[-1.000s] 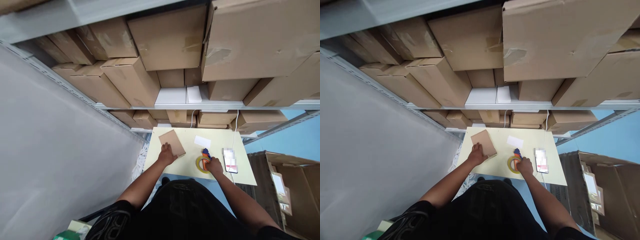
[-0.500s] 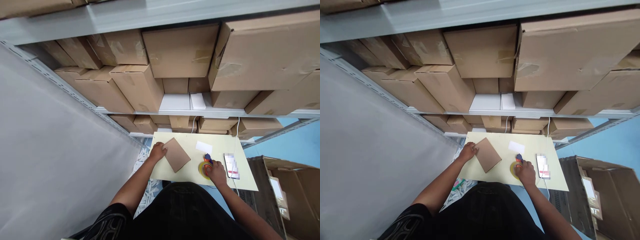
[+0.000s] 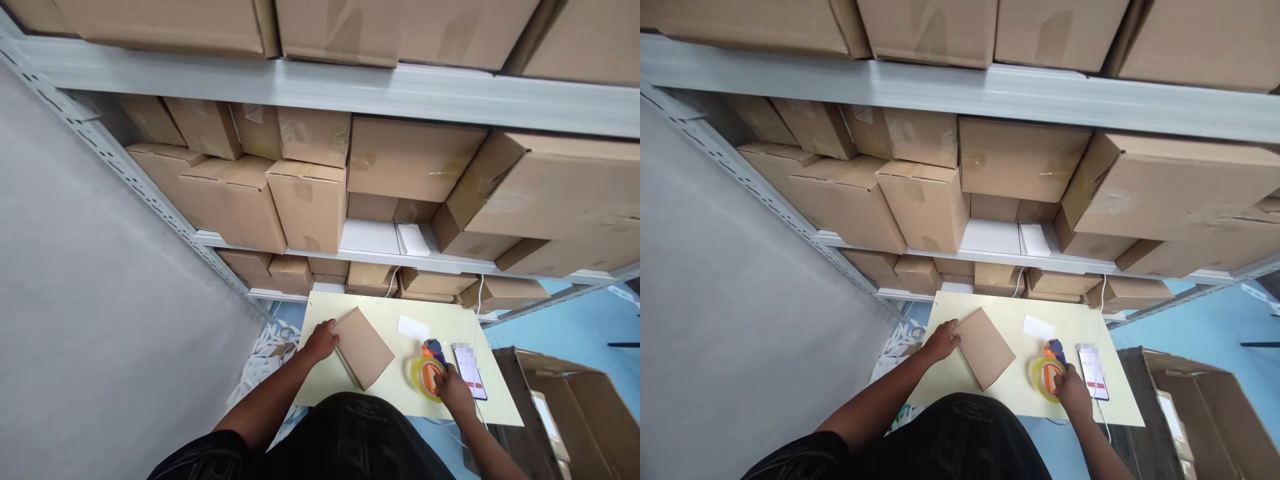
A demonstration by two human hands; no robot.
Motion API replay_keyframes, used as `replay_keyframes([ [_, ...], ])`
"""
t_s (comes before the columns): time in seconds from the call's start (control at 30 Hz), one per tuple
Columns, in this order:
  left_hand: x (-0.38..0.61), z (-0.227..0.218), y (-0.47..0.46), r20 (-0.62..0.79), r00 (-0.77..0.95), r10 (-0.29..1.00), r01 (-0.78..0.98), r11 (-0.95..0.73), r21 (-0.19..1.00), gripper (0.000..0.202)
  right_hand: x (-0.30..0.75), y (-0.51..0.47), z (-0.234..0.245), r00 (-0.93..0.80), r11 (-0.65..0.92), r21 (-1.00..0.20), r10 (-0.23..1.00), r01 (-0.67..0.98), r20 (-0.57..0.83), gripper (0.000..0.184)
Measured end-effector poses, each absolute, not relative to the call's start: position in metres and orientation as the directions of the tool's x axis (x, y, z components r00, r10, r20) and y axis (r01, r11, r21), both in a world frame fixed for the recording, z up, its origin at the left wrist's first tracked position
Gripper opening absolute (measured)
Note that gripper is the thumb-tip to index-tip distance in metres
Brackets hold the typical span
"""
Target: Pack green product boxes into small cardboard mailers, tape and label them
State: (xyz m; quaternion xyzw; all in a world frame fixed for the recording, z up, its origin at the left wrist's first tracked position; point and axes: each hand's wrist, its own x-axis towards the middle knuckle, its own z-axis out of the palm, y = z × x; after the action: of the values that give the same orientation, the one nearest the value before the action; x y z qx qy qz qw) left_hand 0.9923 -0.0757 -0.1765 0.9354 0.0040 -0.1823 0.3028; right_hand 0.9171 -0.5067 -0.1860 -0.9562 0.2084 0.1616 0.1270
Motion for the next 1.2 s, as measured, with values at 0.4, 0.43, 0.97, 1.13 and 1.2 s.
replay_keyframes([
  [0.4, 0.962, -0.192, -0.064, -0.373, 0.922, -0.105, 0.146, -0.797, 0.586, 0.058, 1.096, -0.375, 0.054, 0.972, -0.852, -0.468, -0.221, -0.234, -0.083, 0.036],
  [0.43, 0.958, -0.193, -0.064, -0.375, 0.921, -0.104, 0.149, -0.796, 0.586, 0.059, 1.115, -0.361, 0.063, 0.971, -0.852, -0.466, -0.221, -0.237, -0.089, 0.036],
  [0.97, 0.941, -0.207, -0.059, -0.367, 0.926, -0.094, 0.177, -0.749, 0.639, 0.057, 1.233, -0.277, 0.094, 0.940, -0.877, -0.359, -0.247, -0.320, -0.233, 0.052],
  [1.13, 0.954, -0.205, -0.055, -0.326, 0.941, -0.095, 0.153, -0.738, 0.657, 0.043, 1.160, -0.315, 0.070, 0.961, -0.881, -0.467, -0.187, -0.073, 0.203, 0.046],
  [1.2, 0.961, -0.204, -0.053, -0.314, 0.943, -0.108, 0.132, -0.744, 0.654, 0.034, 1.102, -0.337, 0.027, 0.980, -0.842, -0.539, -0.124, -0.021, 0.157, 0.039],
])
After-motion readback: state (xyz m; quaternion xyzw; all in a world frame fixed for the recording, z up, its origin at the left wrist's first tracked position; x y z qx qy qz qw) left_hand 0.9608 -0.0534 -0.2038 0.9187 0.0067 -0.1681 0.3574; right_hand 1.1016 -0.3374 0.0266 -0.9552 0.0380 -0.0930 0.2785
